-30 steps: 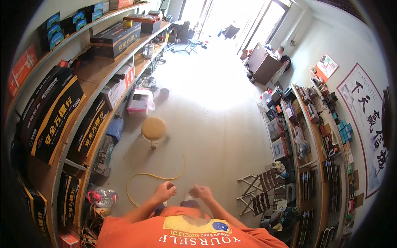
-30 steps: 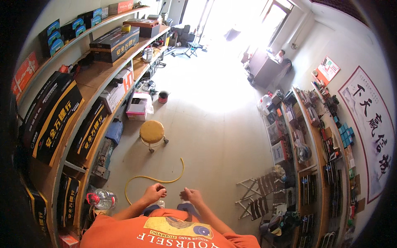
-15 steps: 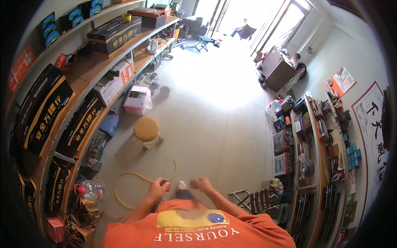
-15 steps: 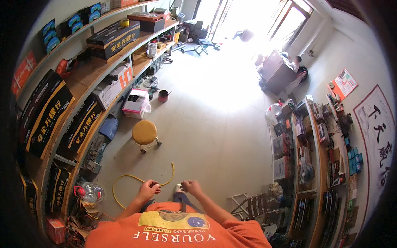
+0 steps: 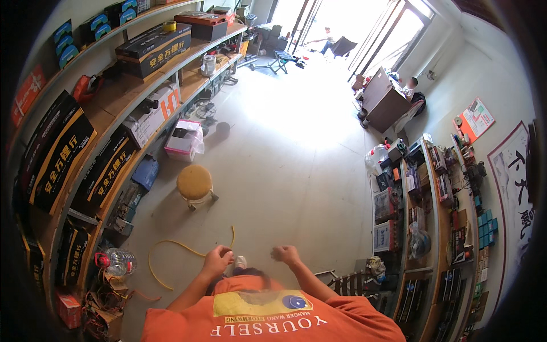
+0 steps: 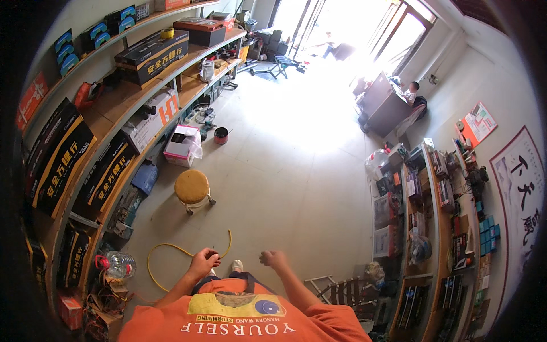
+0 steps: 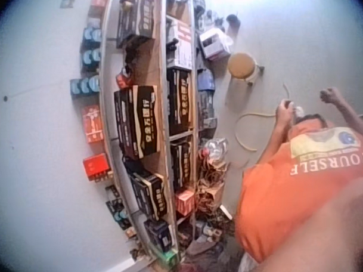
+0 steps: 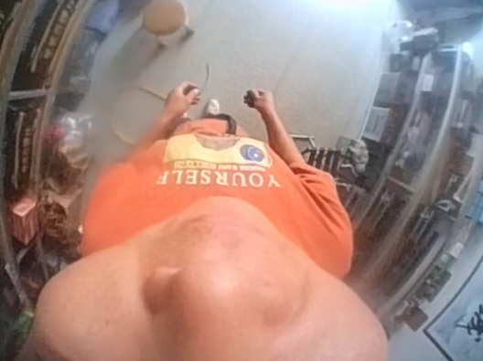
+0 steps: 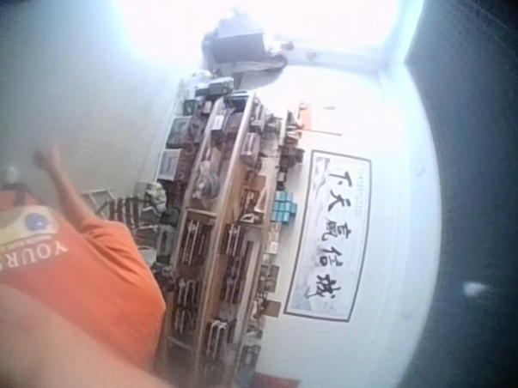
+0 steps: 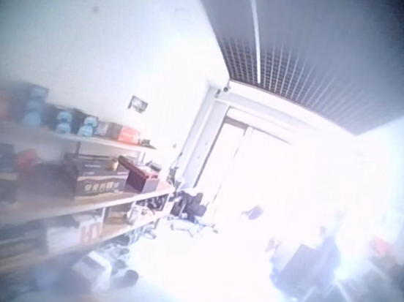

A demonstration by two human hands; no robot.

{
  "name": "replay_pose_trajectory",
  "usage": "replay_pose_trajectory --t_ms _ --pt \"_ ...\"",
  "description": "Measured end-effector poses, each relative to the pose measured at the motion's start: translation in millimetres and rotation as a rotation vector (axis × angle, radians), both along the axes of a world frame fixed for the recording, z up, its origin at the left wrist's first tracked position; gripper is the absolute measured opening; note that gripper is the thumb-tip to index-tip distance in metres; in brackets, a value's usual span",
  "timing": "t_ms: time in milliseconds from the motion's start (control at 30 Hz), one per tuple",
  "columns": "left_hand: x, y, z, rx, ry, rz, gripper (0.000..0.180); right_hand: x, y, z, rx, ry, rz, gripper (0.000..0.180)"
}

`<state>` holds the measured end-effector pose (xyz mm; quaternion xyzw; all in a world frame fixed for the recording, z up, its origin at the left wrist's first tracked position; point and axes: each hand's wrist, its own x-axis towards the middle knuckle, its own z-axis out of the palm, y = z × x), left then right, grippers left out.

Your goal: The person walks through a cluttered workshop, briefly touches a scooter, then picks up a yellow cable from the floor. They coil the cable into a loop and carry it across the room, placing it on a workbench.

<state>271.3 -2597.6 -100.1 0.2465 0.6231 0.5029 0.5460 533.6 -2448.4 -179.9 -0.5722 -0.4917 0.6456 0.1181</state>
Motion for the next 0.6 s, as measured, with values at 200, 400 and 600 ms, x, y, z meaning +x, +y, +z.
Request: replay_pose_trajectory --t_ms 200,400,600 --pt "-6 0 -1 0.018 -0.033 0.029 0.018 75 -28 -69 -0.018 -0.647 0.530 0.035" --pt "-17 -25 -12 -0.054 -0.036 0.133 0.019 135 -22 -101 -0.164 -0.746 0.539 0.035" --pt "-22 -33 -18 -0.071 -0.037 0.151 0.020 84 -9 -98 -0.069 -0.497 0.470 0.035"
